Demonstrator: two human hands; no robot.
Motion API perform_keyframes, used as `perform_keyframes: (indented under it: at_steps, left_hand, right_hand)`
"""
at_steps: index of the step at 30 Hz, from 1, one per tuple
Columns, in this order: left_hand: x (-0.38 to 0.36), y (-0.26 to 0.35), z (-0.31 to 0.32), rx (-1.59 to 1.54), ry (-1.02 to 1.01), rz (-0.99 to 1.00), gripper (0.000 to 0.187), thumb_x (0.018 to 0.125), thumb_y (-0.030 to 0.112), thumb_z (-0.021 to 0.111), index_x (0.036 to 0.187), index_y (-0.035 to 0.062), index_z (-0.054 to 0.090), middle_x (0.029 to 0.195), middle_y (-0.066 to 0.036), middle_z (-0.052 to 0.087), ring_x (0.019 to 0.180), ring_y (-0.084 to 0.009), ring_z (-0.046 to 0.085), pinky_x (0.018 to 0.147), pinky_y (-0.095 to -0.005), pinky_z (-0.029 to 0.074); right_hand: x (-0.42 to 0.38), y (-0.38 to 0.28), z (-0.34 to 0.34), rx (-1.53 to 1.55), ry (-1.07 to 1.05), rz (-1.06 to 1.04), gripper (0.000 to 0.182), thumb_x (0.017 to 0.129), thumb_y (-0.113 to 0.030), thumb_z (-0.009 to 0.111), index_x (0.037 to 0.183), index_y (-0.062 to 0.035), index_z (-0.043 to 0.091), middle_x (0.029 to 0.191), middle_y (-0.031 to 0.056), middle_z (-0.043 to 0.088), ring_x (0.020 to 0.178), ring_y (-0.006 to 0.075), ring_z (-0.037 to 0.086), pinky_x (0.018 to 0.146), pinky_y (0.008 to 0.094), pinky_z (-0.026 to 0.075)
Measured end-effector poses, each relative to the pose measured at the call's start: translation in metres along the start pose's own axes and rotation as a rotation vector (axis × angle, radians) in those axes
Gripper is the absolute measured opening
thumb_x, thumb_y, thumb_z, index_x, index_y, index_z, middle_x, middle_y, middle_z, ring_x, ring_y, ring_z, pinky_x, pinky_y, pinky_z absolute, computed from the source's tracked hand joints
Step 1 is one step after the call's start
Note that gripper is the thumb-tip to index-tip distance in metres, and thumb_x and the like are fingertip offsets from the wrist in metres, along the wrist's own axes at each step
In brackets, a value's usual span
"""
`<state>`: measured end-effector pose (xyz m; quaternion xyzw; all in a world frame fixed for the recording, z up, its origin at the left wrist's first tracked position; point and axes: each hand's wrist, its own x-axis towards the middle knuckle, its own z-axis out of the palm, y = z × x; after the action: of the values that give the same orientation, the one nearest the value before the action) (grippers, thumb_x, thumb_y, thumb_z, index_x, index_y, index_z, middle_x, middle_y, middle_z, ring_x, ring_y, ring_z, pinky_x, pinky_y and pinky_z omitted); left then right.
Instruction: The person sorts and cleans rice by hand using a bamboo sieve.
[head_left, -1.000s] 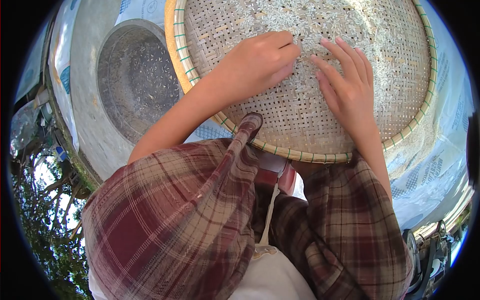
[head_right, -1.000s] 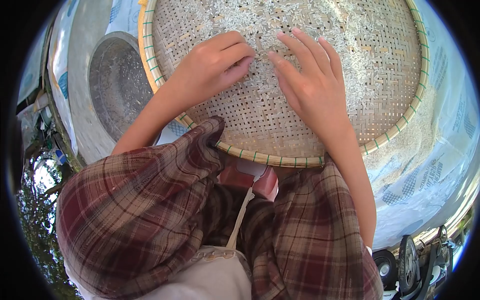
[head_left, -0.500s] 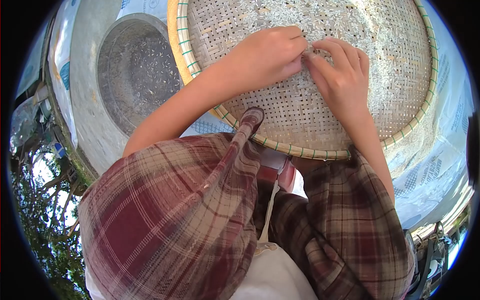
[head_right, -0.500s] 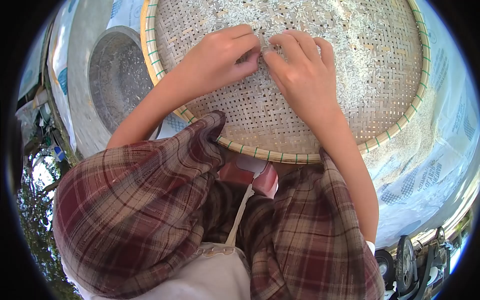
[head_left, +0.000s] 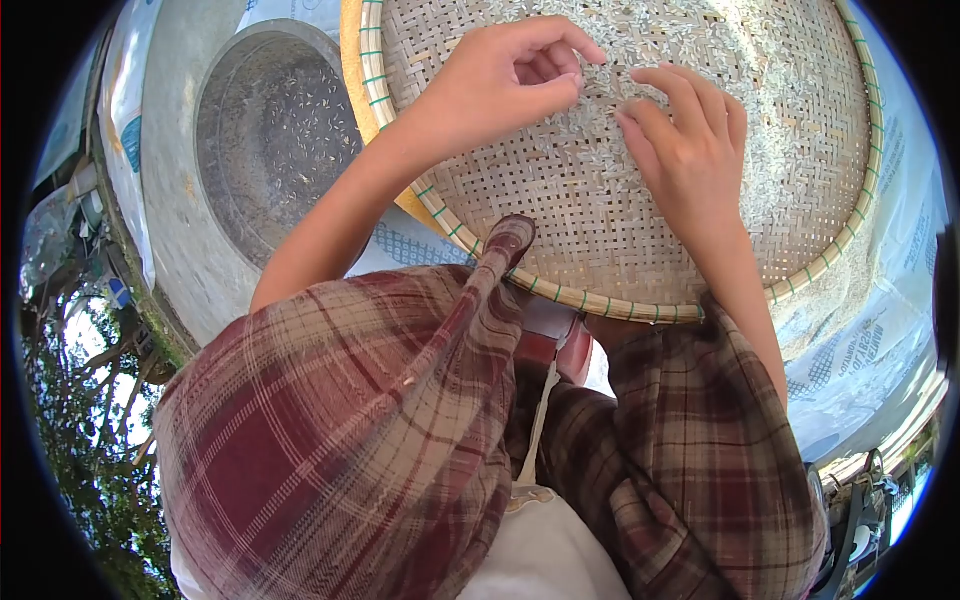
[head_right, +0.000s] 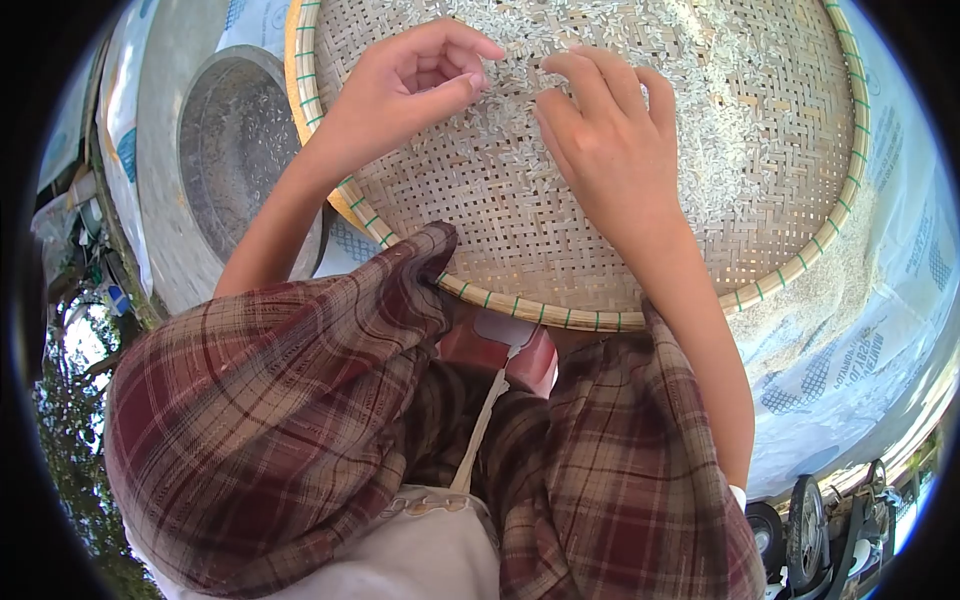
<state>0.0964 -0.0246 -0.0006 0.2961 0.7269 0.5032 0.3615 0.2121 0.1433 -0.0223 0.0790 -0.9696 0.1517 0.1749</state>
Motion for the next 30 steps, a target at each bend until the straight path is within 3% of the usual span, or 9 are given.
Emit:
perform_keyframes:
  at_steps: [2,4,7,13,17,19,22,25,30]
  left_hand:
    - [0.001,-0.001,0.002,0.195,0.016,0.04,0.012,0.08,0.005,0.058,0.092,0.0032,0.06,0.081,-0.002,0.059,0.074,-0.0103,0.059,0.065,-0.0247,0.048]
    - [0.006,-0.006,0.006,0.557,0.047,0.312,0.013,0.078,0.005,0.06,0.091,0.0042,0.061,0.078,-0.004,0.058,0.072,-0.0156,0.06,0.064,-0.0266,0.048]
    - [0.01,-0.008,0.011,0.779,0.055,0.493,0.015,0.074,0.006,0.063,0.089,0.0028,0.059,0.078,-0.007,0.055,0.073,-0.0224,0.059,0.063,-0.0305,0.049]
    - [0.013,-0.006,0.015,0.978,0.017,0.604,0.014,0.072,0.007,0.062,0.082,0.002,0.055,0.079,-0.007,0.051,0.076,-0.0254,0.056,0.063,-0.0343,0.048]
    - [0.013,-0.006,0.013,0.964,0.046,0.605,0.014,0.073,0.007,0.063,0.083,0.0011,0.055,0.078,-0.007,0.054,0.073,-0.0213,0.058,0.062,-0.03,0.049]
    - [0.01,0.0,0.011,0.464,0.117,0.278,0.011,0.077,0.007,0.062,0.082,0.0005,0.055,0.077,-0.006,0.059,0.071,-0.0143,0.06,0.063,-0.0253,0.049]
    - [0.005,-0.002,0.011,0.059,0.145,0.055,0.012,0.075,0.01,0.06,0.083,0.0015,0.057,0.069,-0.009,0.062,0.064,-0.0179,0.061,0.061,-0.0267,0.049]
    - [0.003,0.005,0.014,0.181,0.015,0.041,0.008,0.08,0.005,0.058,0.086,0.0014,0.061,0.077,-0.003,0.062,0.07,-0.0095,0.06,0.066,-0.0232,0.049]
    - [0.004,0.005,0.018,0.239,0.0,0.098,0.01,0.078,0.006,0.058,0.085,0.0006,0.064,0.077,-0.006,0.063,0.07,-0.0119,0.061,0.065,-0.0246,0.05]
  right_hand:
    - [-0.001,0.002,-0.001,0.014,-0.015,0.017,0.008,0.071,-0.012,0.064,0.079,-0.013,0.062,0.104,-0.0032,0.057,0.103,0.0149,0.051,0.086,0.0332,0.035]
    - [-0.003,0.003,0.0,0.098,-0.008,0.037,0.017,0.072,-0.013,0.067,0.089,-0.0118,0.065,0.11,-0.0015,0.057,0.105,0.0195,0.051,0.085,0.0335,0.036]
    - [-0.006,0.004,0.002,0.108,-0.018,0.037,0.019,0.073,-0.012,0.067,0.092,-0.0113,0.066,0.109,-0.0007,0.057,0.104,0.0205,0.052,0.085,0.0339,0.036]
    - [-0.005,-0.001,0.006,0.098,0.011,0.019,0.01,0.071,-0.012,0.064,0.081,-0.0121,0.063,0.107,-0.0009,0.058,0.104,0.0181,0.052,0.086,0.0343,0.036]
    - [-0.006,-0.001,0.003,0.078,-0.027,0.016,0.015,0.072,-0.011,0.068,0.087,-0.0121,0.065,0.109,-0.001,0.058,0.106,0.0201,0.052,0.086,0.0334,0.036]
    - [-0.005,-0.002,0.003,0.079,-0.038,0.0,0.013,0.072,-0.012,0.067,0.085,-0.0122,0.065,0.109,-0.0011,0.058,0.106,0.0199,0.052,0.086,0.0334,0.036]
    - [-0.005,0.0,0.004,0.1,-0.017,0.002,0.01,0.07,-0.012,0.064,0.08,-0.0118,0.062,0.107,-0.0015,0.058,0.105,0.0187,0.051,0.087,0.0348,0.036]
    - [-0.007,0.003,0.004,0.193,-0.004,0.08,0.011,0.071,-0.011,0.066,0.081,-0.0116,0.062,0.106,-0.0005,0.058,0.104,0.0202,0.052,0.086,0.0349,0.036]
    - [-0.014,0.01,-0.007,0.233,0.116,0.184,0.014,0.071,-0.01,0.068,0.085,-0.012,0.064,0.106,0.0008,0.058,0.103,0.0218,0.052,0.086,0.034,0.035]
